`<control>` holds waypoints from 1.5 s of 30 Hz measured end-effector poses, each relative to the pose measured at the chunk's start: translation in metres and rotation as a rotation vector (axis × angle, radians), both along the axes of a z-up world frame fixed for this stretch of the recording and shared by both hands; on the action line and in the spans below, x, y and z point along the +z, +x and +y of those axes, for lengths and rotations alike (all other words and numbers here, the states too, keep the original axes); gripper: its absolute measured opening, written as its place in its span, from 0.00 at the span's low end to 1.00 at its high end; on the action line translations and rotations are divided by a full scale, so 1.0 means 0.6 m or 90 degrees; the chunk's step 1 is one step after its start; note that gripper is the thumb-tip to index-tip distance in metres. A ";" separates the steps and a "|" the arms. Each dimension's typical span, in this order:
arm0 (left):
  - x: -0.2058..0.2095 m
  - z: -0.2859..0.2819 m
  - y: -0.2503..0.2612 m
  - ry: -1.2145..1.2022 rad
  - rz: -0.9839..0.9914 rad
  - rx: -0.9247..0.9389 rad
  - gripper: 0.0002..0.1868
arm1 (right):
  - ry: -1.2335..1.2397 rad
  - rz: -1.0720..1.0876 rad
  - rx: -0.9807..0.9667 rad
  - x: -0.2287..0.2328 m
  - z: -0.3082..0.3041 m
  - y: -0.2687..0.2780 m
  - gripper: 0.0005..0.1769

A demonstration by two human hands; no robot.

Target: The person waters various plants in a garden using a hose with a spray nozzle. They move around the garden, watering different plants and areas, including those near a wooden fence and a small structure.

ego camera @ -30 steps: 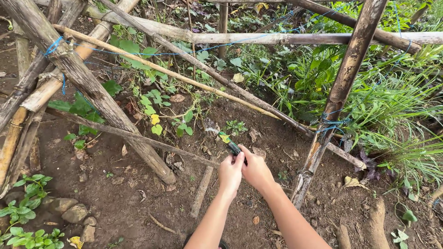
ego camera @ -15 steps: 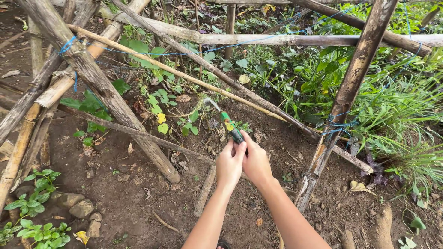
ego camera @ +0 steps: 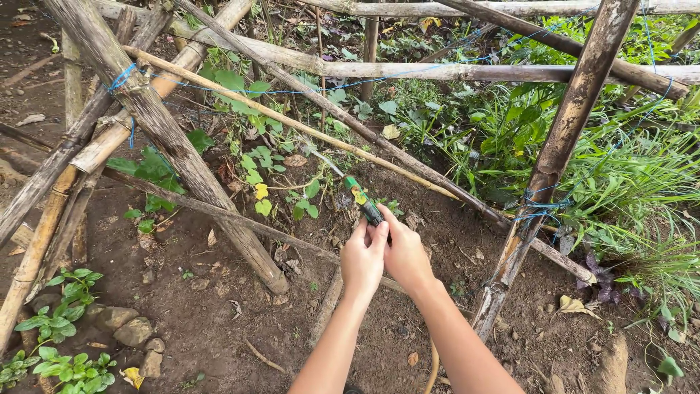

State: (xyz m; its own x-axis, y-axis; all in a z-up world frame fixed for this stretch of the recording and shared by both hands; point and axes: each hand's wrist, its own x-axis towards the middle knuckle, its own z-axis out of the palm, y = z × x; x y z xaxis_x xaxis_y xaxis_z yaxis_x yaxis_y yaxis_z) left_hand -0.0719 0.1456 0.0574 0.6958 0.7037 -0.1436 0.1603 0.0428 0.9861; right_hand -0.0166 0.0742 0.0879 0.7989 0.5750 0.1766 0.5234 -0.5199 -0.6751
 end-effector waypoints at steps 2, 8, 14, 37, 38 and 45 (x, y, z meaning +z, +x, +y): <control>-0.013 -0.001 0.002 0.001 -0.007 -0.002 0.26 | -0.028 -0.015 -0.004 -0.005 -0.002 0.000 0.29; -0.041 -0.014 0.009 -0.025 0.049 -0.025 0.23 | -0.117 0.052 -0.035 -0.011 -0.014 0.003 0.29; -0.066 -0.031 0.009 -0.045 0.085 -0.053 0.22 | -0.176 0.064 -0.021 -0.028 -0.031 0.007 0.28; -0.068 -0.074 0.017 -0.054 0.141 -0.083 0.20 | -0.170 0.086 -0.049 -0.039 -0.076 0.009 0.27; -0.068 -0.076 0.018 -0.047 0.151 -0.086 0.20 | -0.161 0.080 -0.047 -0.038 -0.078 0.009 0.27; -0.077 -0.090 0.027 -0.029 0.148 -0.093 0.19 | -0.177 0.110 -0.036 -0.040 -0.098 0.021 0.28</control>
